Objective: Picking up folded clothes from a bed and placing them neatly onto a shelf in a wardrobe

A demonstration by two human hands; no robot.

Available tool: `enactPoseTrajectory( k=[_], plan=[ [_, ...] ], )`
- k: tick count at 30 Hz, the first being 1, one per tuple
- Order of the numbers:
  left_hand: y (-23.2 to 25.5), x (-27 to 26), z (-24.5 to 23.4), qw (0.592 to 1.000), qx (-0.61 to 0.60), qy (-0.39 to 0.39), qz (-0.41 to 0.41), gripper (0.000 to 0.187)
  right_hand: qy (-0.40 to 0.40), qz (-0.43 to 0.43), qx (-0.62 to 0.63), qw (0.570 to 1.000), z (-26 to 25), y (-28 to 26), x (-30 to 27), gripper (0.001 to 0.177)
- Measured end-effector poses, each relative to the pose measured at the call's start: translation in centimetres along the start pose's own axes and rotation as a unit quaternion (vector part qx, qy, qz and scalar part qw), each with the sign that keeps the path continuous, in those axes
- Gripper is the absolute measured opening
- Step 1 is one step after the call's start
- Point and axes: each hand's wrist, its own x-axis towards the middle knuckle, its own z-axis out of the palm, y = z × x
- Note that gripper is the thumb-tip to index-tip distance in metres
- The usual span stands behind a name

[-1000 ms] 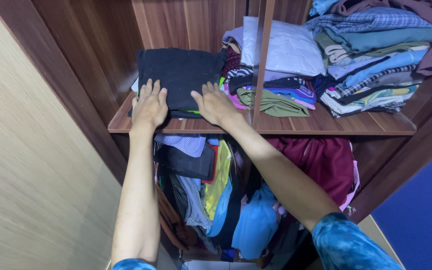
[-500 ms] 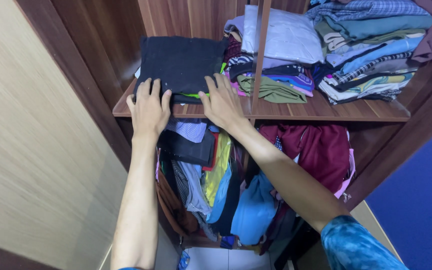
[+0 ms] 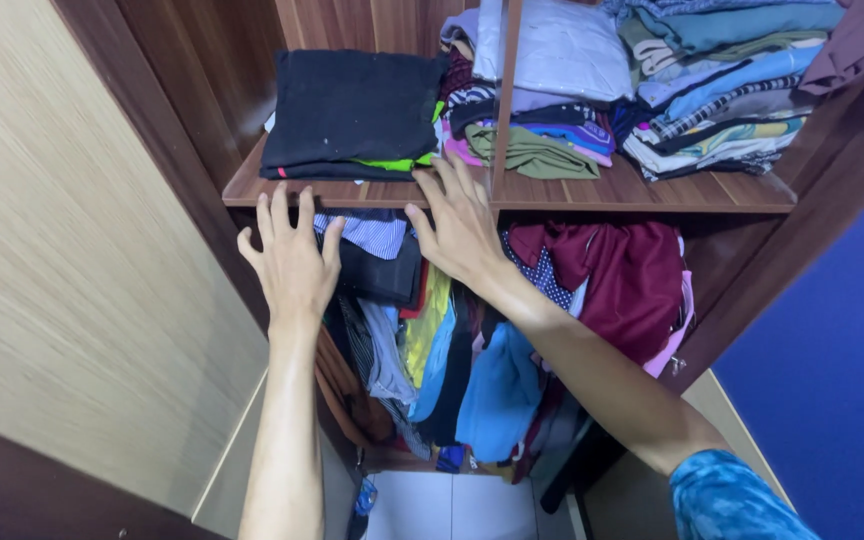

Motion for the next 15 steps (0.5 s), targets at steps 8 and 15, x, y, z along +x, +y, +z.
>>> enactPoseTrajectory(
  k=[8,15],
  plan=[
    [0.9,-4.7,-1.4,0.998,0.010,-0.041,-0.040,0.058,-0.023,-0.028,0.009,0.999,0.1,-0.2,-4.3,0.044],
    [2.3,-8.3,-2.4,0.995,0.013,-0.063,-0.082,0.059,-0.022,-0.060,0.065,0.996,0.5,-1.6,-7.5,0.041]
  ],
)
